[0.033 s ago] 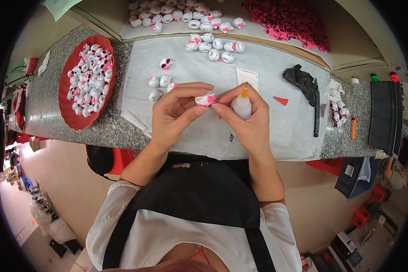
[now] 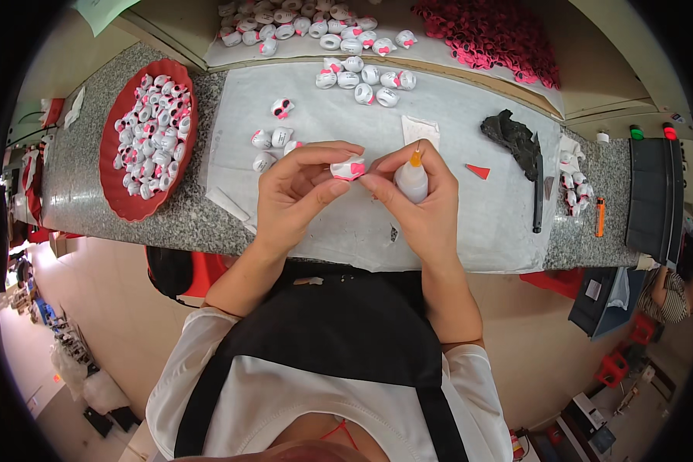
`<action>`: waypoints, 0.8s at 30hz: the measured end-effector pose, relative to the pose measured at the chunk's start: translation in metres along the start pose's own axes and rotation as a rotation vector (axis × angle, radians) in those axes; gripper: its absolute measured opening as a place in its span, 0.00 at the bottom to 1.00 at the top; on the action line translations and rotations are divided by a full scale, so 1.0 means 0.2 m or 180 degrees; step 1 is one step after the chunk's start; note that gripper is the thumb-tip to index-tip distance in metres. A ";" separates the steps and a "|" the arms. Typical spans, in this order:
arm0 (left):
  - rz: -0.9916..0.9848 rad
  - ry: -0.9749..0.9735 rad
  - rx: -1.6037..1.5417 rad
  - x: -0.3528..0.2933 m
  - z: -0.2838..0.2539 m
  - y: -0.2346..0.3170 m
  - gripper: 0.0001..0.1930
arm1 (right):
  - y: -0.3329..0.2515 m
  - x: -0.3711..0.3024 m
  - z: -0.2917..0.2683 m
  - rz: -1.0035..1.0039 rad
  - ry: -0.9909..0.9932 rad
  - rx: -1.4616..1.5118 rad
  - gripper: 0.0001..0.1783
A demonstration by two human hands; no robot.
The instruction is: Glue small bow components onto toy character heads at a factory workbench.
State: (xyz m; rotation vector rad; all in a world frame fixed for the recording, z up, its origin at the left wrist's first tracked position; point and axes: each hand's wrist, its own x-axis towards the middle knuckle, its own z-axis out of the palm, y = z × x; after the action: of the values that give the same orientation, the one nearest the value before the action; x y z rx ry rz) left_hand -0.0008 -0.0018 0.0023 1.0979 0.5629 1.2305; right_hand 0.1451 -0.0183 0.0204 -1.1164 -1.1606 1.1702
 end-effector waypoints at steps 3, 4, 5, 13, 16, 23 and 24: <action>-0.0286 -0.0045 -0.0399 0.01 0.00 0.03 0.12 | 0.00 -0.01 -0.02 -0.0116 -0.0068 0.0146 0.14; -0.0284 -0.0039 -0.0405 0.01 0.00 0.03 0.12 | -0.01 -0.01 -0.01 -0.0113 -0.0074 0.0141 0.14; -0.0324 -0.0102 -0.0490 0.01 0.00 0.03 0.12 | -0.03 -0.01 0.00 -0.0040 -0.0191 0.0106 0.15; -0.0416 -0.0339 -0.0674 0.00 -0.02 0.01 0.11 | -0.01 0.00 -0.01 0.0158 -0.0461 0.0421 0.16; -0.0364 -0.0419 -0.0687 0.00 -0.01 0.02 0.12 | -0.01 -0.01 -0.02 0.0317 -0.0518 0.0713 0.15; -0.0240 -0.0420 -0.0399 0.00 -0.01 0.02 0.12 | 0.01 -0.02 -0.02 0.0424 -0.0495 0.0927 0.15; -0.0312 -0.0350 -0.0411 0.00 0.00 0.02 0.12 | 0.01 -0.02 -0.02 0.0417 -0.0473 0.0861 0.15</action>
State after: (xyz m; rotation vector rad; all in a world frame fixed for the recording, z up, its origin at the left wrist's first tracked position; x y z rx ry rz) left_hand -0.0031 -0.0027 0.0065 1.0107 0.4421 1.0990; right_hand 0.1483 -0.0223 0.0176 -0.9209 -1.0150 1.4847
